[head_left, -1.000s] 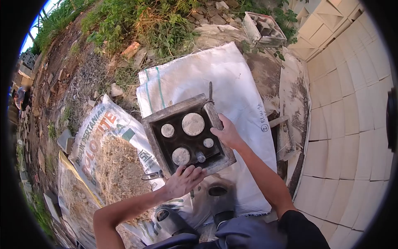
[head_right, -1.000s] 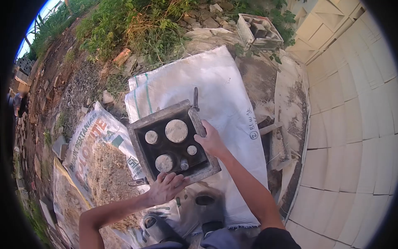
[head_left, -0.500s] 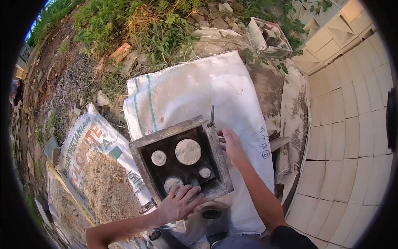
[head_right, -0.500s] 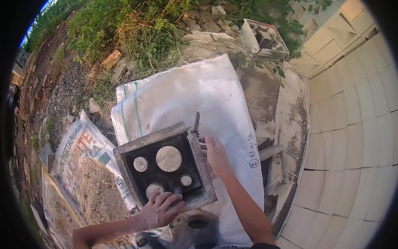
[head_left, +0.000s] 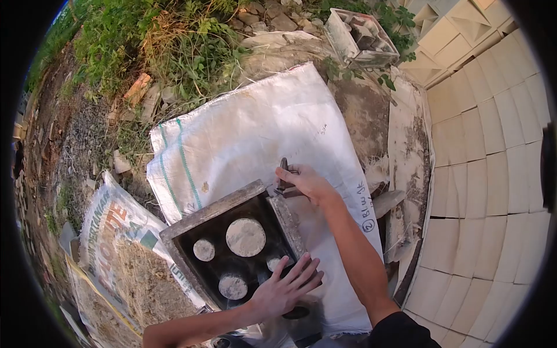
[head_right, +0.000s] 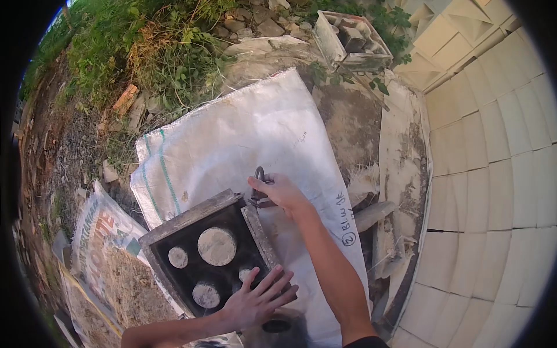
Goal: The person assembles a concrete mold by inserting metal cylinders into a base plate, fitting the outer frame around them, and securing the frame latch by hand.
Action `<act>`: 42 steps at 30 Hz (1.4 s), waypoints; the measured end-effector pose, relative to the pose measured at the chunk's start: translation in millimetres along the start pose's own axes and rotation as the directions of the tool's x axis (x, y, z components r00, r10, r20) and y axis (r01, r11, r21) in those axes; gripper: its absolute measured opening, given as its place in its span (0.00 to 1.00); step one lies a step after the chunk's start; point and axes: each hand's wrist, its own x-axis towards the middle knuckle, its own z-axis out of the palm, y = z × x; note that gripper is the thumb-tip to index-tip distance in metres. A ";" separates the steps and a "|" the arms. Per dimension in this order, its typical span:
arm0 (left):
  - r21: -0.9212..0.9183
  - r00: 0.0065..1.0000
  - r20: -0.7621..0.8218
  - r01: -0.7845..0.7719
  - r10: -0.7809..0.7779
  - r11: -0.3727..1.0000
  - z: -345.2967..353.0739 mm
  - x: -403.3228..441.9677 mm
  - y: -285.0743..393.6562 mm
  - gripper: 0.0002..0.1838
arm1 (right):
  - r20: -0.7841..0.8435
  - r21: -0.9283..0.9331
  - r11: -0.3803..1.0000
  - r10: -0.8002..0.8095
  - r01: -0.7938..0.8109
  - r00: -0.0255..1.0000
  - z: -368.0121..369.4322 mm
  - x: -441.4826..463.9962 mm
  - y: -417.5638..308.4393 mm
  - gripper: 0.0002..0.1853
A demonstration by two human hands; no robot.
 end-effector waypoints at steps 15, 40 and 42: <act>-0.081 0.862 -0.417 0.281 -0.289 0.956 -61.6 31.8 -53.1 0.32 | -0.074 0.521 0.827 -0.205 0.214 0.976 26.4 25.9 31.0 0.19; -0.200 0.710 -0.015 0.688 -0.704 0.698 -100.6 65.3 -140.9 0.41 | -0.251 -0.229 0.968 -0.157 0.099 0.955 7.7 -11.0 -33.3 0.27; -0.201 0.706 -0.037 0.688 -0.707 0.698 -99.6 62.0 -141.4 0.41 | -0.137 -0.778 0.628 -0.216 0.030 0.967 24.5 -14.8 -36.1 0.26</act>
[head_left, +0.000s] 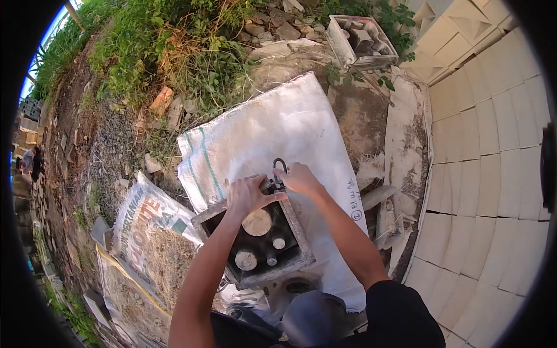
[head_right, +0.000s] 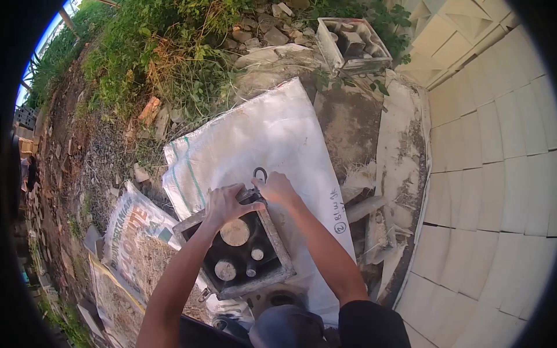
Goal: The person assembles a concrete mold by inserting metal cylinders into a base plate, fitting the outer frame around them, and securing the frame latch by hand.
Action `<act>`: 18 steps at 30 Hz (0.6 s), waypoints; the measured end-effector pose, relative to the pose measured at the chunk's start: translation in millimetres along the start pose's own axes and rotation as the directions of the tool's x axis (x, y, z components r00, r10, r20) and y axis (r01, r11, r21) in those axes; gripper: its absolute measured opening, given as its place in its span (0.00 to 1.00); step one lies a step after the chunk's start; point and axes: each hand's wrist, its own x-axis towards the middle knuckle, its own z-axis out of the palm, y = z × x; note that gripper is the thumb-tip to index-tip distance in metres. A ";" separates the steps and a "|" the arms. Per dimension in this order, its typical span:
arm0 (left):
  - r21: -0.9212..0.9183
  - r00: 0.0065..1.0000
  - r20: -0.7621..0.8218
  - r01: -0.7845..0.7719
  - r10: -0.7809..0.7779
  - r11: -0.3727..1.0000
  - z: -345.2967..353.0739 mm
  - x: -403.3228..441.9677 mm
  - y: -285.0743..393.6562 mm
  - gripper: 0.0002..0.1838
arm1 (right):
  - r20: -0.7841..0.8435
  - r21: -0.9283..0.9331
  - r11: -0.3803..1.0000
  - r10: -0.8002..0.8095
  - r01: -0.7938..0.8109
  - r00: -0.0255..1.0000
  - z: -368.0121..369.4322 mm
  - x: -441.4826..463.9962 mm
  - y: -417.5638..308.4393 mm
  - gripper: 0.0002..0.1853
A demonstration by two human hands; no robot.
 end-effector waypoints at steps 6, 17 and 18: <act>0.022 0.997 -0.069 -0.037 0.038 0.999 5.9 2.6 3.9 0.38 | -0.116 -0.012 1.000 -0.020 0.019 0.993 29.0 5.7 6.4 0.28; 0.087 0.970 -0.175 -0.156 0.169 0.984 23.3 3.1 -10.7 0.33 | -0.428 0.343 0.931 0.038 0.123 0.903 45.2 -64.5 20.5 0.26; 0.039 0.965 -0.192 -0.173 0.177 0.984 23.6 2.6 -7.4 0.33 | -0.410 0.328 0.901 -0.135 0.285 0.902 25.9 -85.5 43.9 0.27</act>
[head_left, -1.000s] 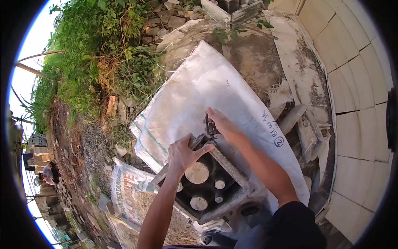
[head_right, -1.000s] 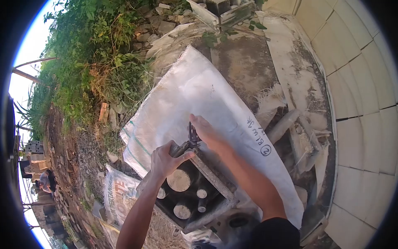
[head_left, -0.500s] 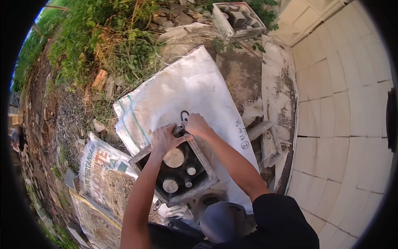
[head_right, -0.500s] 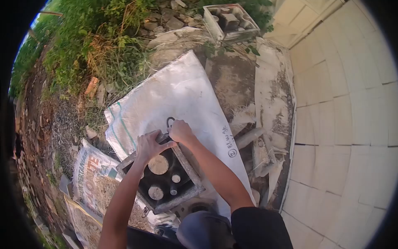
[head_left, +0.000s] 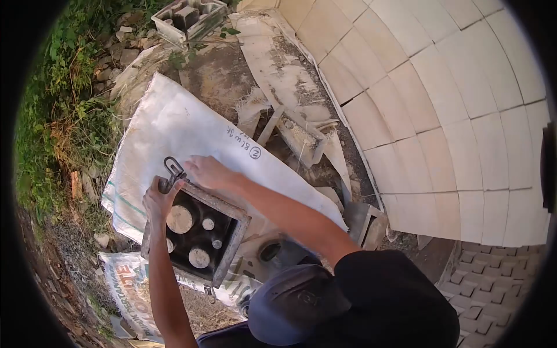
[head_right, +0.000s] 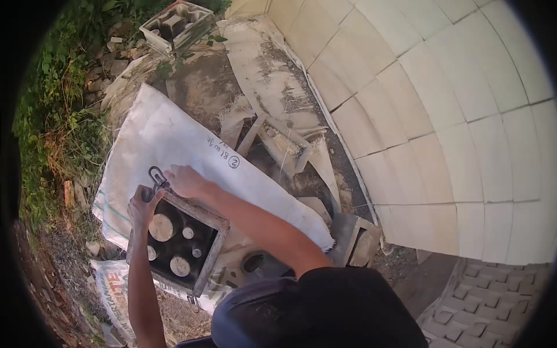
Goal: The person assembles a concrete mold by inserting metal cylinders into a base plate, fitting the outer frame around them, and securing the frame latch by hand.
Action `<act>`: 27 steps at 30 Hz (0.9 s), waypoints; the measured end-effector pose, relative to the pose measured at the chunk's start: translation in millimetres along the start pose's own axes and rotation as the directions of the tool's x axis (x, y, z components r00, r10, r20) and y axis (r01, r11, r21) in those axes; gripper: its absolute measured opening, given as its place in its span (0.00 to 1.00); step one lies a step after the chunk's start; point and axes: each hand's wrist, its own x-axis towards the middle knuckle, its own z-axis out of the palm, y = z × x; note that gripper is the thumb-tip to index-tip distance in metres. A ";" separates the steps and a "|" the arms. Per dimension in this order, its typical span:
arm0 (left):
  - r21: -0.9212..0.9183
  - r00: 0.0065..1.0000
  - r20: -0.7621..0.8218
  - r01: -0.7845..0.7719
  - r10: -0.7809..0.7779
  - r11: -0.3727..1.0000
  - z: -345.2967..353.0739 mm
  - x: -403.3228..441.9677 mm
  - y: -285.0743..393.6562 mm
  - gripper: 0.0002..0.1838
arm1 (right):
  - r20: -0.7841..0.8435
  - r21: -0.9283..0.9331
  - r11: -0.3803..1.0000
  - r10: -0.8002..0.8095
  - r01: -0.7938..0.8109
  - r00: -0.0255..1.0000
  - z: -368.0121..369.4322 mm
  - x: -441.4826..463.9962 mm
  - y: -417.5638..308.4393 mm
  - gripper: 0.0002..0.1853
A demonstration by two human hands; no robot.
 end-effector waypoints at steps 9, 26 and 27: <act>0.027 0.932 -0.322 -0.169 0.169 0.985 -2.1 -27.5 35.4 0.22 | -0.371 0.075 0.953 0.301 -0.294 0.879 -174.0 -187.3 70.8 0.17; 0.183 0.708 0.700 -0.305 0.094 0.935 146.0 -280.0 169.9 0.21 | -0.591 0.057 0.277 0.784 -0.959 0.191 -107.8 -595.3 125.0 0.23; 0.211 0.729 0.685 -0.190 -0.007 0.959 127.3 -278.6 163.3 0.20 | -0.631 0.050 0.313 0.746 -0.948 0.213 -112.3 -592.2 133.6 0.25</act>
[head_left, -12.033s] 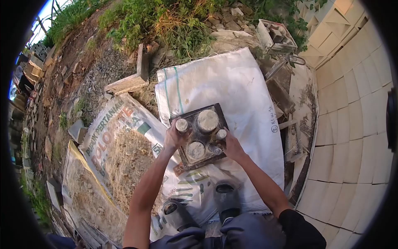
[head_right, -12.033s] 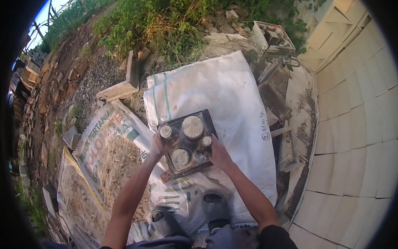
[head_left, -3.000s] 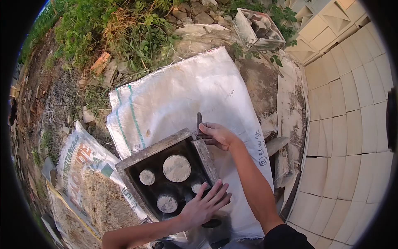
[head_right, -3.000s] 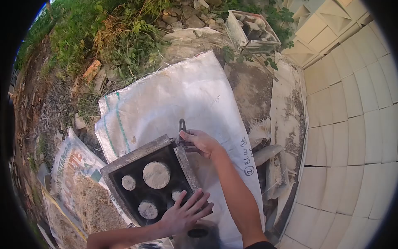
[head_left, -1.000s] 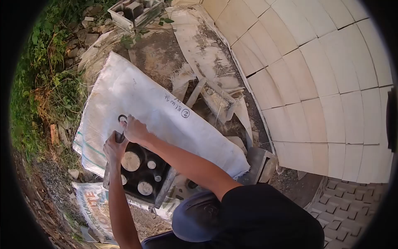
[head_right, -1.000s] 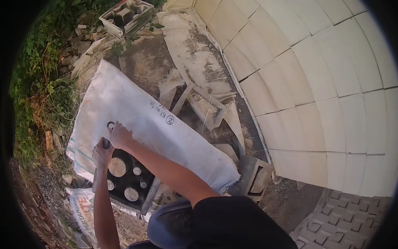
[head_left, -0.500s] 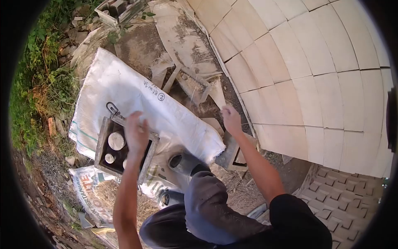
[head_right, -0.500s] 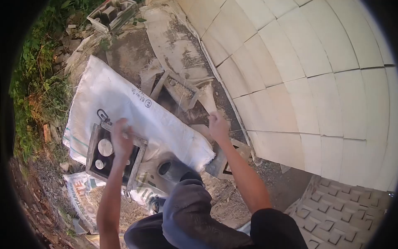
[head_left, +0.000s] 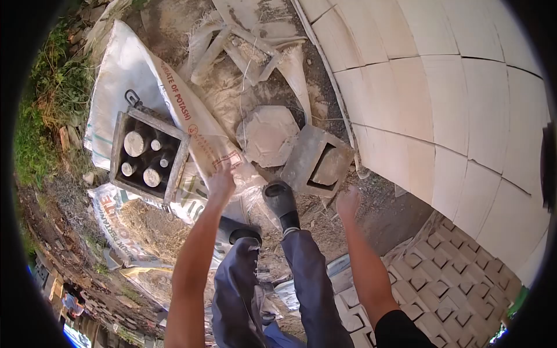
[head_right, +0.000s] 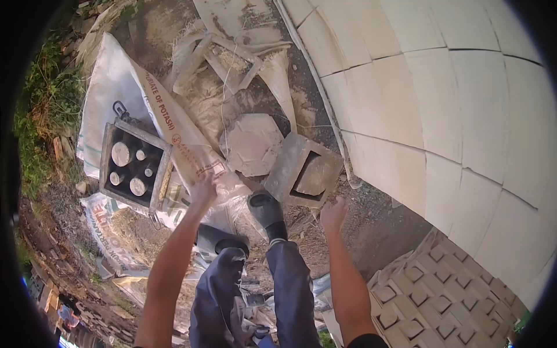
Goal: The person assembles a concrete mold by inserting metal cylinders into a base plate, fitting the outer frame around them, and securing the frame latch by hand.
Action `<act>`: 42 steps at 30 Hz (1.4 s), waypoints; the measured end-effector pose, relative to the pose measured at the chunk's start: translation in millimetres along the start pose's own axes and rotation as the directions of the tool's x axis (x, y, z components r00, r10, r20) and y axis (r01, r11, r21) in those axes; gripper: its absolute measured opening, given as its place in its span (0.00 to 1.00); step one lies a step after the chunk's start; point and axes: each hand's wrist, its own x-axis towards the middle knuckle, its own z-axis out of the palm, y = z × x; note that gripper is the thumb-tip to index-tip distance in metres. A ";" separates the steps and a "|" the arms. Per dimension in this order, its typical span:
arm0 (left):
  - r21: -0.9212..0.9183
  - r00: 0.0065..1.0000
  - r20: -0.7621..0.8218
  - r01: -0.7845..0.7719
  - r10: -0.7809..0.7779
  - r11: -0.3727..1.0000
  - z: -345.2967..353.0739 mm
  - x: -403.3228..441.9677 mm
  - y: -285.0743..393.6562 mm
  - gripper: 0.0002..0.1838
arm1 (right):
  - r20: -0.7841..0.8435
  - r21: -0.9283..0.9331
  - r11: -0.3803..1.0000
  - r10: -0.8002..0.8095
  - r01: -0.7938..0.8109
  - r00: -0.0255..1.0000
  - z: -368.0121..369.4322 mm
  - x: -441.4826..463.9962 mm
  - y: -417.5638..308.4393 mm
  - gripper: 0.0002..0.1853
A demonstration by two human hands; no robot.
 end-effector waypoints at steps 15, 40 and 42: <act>-0.369 0.974 0.159 -0.093 0.161 0.925 -29.2 6.2 224.1 0.36 | 0.678 0.625 0.497 0.037 -0.602 0.734 20.8 105.9 14.6 0.37; -0.101 0.982 0.114 -0.140 0.151 0.985 -10.1 1.8 230.9 0.47 | 0.591 0.679 0.373 0.233 -0.632 0.773 22.4 90.8 -38.0 0.58; -0.235 0.980 0.165 -0.074 0.115 0.969 -32.0 -2.6 215.5 0.46 | 0.597 0.685 0.355 0.227 -0.636 0.769 7.8 77.3 -57.2 0.56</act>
